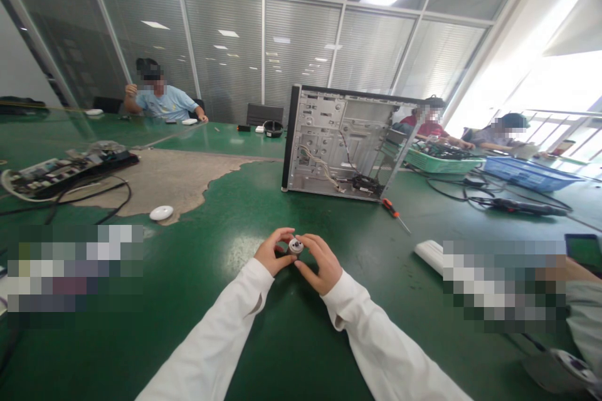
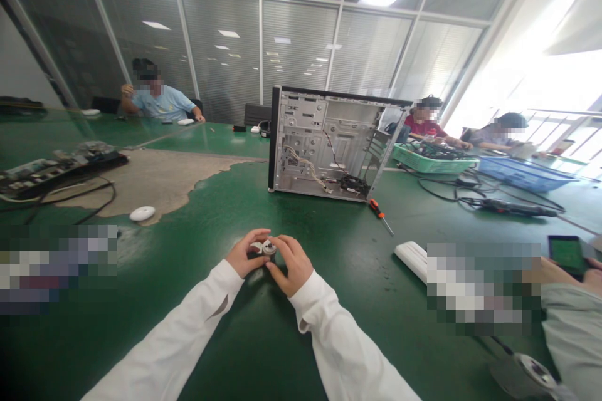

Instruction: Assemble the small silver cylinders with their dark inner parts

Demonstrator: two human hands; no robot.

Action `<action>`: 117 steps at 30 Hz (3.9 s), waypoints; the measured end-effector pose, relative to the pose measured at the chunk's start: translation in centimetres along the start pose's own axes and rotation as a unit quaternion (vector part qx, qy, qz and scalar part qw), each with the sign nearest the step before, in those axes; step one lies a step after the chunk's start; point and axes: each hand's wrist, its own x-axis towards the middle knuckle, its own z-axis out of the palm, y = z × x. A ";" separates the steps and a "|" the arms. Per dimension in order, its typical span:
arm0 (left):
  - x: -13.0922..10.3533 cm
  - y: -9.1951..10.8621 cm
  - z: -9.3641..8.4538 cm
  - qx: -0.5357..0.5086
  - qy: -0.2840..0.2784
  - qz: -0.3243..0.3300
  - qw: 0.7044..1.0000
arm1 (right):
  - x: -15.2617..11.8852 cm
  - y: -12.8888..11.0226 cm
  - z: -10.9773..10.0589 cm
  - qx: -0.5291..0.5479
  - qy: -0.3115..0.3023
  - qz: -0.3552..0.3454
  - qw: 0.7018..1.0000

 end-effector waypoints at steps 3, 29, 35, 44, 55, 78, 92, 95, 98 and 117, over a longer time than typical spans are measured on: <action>-0.1 0.2 0.0 0.009 0.001 -0.001 1.000 | 0.0 0.2 0.1 0.009 0.005 0.003 1.000; 0.3 -1.5 0.1 0.046 0.029 -0.017 0.998 | -0.3 1.3 1.0 0.034 0.013 0.057 0.998; 0.2 -1.0 0.0 0.048 0.014 -0.020 0.999 | -0.1 1.0 0.9 -0.004 0.055 0.023 0.998; 0.3 -0.7 -0.2 0.069 -0.052 0.007 0.996 | 0.2 1.2 0.8 -0.017 0.125 -0.032 0.992; 0.1 -0.9 -0.4 0.083 -0.062 0.027 0.994 | 0.2 0.0 0.1 -0.017 0.100 -0.018 0.995; 0.0 -0.4 -0.3 0.091 -0.064 0.027 0.993 | 0.3 -0.1 0.0 -0.026 0.097 -0.046 0.994; 0.0 -0.4 -0.3 0.089 -0.060 0.029 0.994 | 0.4 0.7 0.2 -0.024 0.156 -0.049 0.986; 0.0 -0.6 -0.2 0.086 -0.055 0.023 0.995 | 0.4 1.4 -0.1 -0.025 0.166 -0.045 0.985; 0.1 -0.6 -0.3 0.084 -0.053 0.014 0.995 | 0.4 2.2 -0.6 -0.042 0.162 -0.028 0.986; 0.1 -0.6 -0.2 0.069 -0.043 -0.012 0.997 | -1.3 6.5 -1.6 -0.160 -0.022 0.046 0.986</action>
